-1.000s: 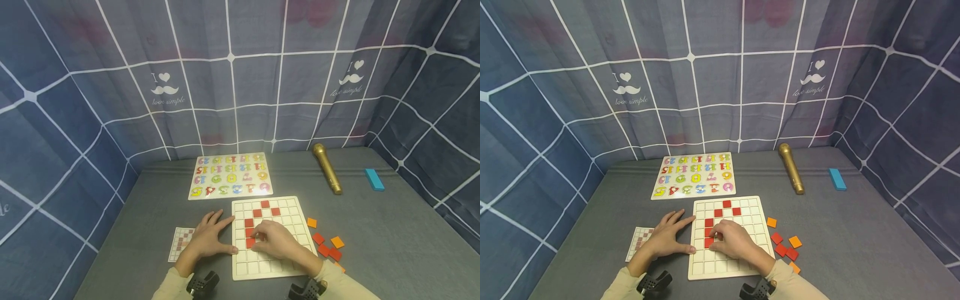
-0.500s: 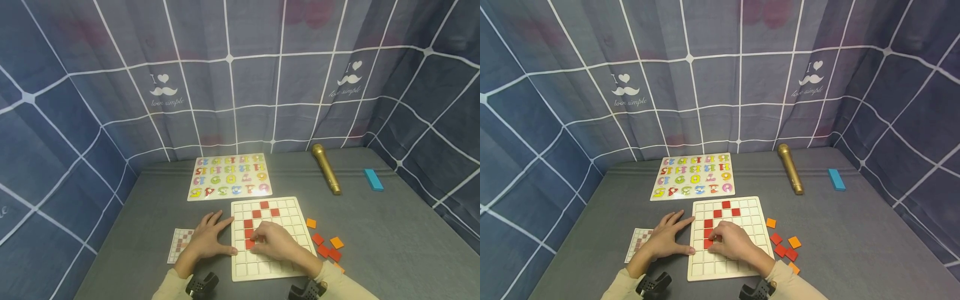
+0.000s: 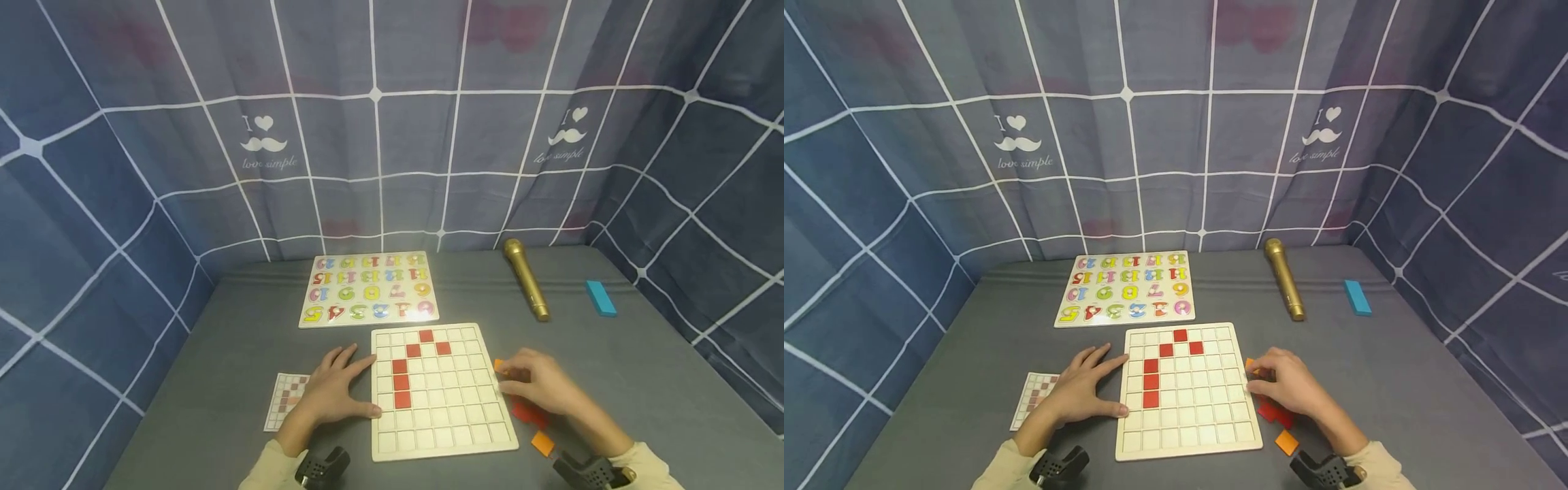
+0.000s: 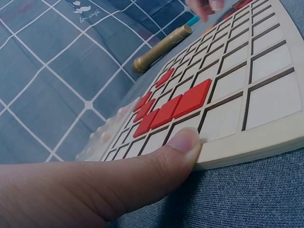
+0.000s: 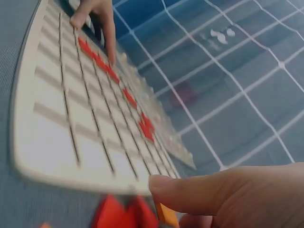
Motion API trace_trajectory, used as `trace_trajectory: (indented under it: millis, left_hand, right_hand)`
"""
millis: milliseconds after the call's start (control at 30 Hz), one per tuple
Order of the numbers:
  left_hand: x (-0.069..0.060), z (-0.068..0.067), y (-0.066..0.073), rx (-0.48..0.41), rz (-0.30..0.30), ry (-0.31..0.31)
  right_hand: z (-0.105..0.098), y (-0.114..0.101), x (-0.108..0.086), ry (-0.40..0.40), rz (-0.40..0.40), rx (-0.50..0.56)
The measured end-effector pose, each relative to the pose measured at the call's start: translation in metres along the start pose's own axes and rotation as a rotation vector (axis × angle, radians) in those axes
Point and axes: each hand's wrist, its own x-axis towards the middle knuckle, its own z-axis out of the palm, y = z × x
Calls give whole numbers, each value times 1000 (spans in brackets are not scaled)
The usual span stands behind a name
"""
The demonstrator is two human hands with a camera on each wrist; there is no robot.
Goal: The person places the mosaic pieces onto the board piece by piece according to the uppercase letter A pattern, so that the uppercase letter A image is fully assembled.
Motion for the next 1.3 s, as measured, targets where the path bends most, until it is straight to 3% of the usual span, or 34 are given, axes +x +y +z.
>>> trace_trajectory:
  millis: [233,500,667,867,1167,1300]
  left_hand:
    - [-1,-5,5,17,-28,-32]
    - [5,-9,11,32,-63,-77]
    - [5,-8,11,31,-73,-100]
    - [4,-9,11,30,-77,-88]
    - [3,-9,12,11,-73,-81]
    - [2,-9,12,11,-74,-74]
  right_hand:
    - [-6,14,-14,-59,61,-19]
    - [-5,24,-18,17,115,-76]
    - [-9,25,-25,-15,166,-100]
    - [-16,21,-26,-62,118,-113]
    - [-16,27,-23,-20,26,-178]
    - [-14,34,-24,-1,57,-94]
